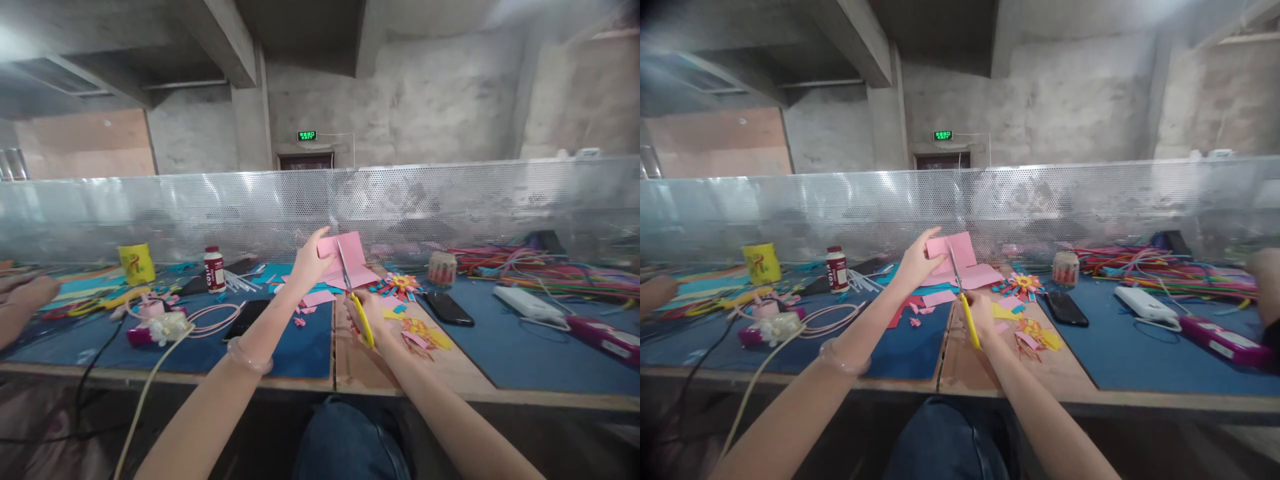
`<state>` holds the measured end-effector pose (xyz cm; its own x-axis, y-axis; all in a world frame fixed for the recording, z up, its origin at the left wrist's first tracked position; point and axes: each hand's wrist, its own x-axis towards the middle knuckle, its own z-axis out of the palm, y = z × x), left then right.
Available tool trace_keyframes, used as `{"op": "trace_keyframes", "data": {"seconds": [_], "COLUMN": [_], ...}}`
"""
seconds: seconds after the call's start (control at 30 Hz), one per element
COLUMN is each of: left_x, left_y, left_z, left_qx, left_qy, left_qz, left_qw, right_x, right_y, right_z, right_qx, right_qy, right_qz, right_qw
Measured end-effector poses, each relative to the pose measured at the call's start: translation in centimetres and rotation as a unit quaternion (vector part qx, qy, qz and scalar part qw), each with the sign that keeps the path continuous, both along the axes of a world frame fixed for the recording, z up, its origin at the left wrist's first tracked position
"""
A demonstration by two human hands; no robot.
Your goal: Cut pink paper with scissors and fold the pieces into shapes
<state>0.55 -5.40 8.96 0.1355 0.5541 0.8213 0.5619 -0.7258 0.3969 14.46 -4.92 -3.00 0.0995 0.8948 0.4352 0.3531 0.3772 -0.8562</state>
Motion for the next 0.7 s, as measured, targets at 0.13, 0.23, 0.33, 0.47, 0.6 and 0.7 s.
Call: {"op": "trace_keyframes", "data": {"seconds": [0.13, 0.23, 0.33, 0.47, 0.6, 0.7], "left_x": [0.5, 1.0, 1.2, 1.2, 1.3, 1.4], "left_y": [0.9, 1.1, 1.0, 0.8, 0.8, 0.6], "left_z": [-1.0, -1.4, -1.5, -1.4, -1.2, -1.1], "left_qx": [-0.044, -0.056, -0.076, -0.072, -0.047, -0.034], "left_qy": [-0.094, -0.109, -0.088, -0.043, -0.006, 0.007], "left_qz": [-0.01, -0.025, 0.006, 0.068, 0.078, 0.072], "left_qw": [0.995, 0.992, 0.993, 0.994, 0.996, 0.997], "right_x": [0.0, 0.1, 0.2, 0.3, 0.2, 0.1], "right_y": [0.3, 0.4, 0.3, 0.0, -0.1, -0.2], "right_z": [-0.3, -0.4, -0.4, -0.3, -0.2, 0.0], "right_qx": [-0.011, -0.017, -0.016, -0.013, -0.015, -0.017], "right_qy": [-0.006, -0.01, -0.013, -0.014, -0.015, -0.017], "right_qz": [0.001, 0.001, -0.003, -0.007, -0.007, -0.006], "right_qw": [1.0, 1.0, 1.0, 1.0, 1.0, 1.0]}}
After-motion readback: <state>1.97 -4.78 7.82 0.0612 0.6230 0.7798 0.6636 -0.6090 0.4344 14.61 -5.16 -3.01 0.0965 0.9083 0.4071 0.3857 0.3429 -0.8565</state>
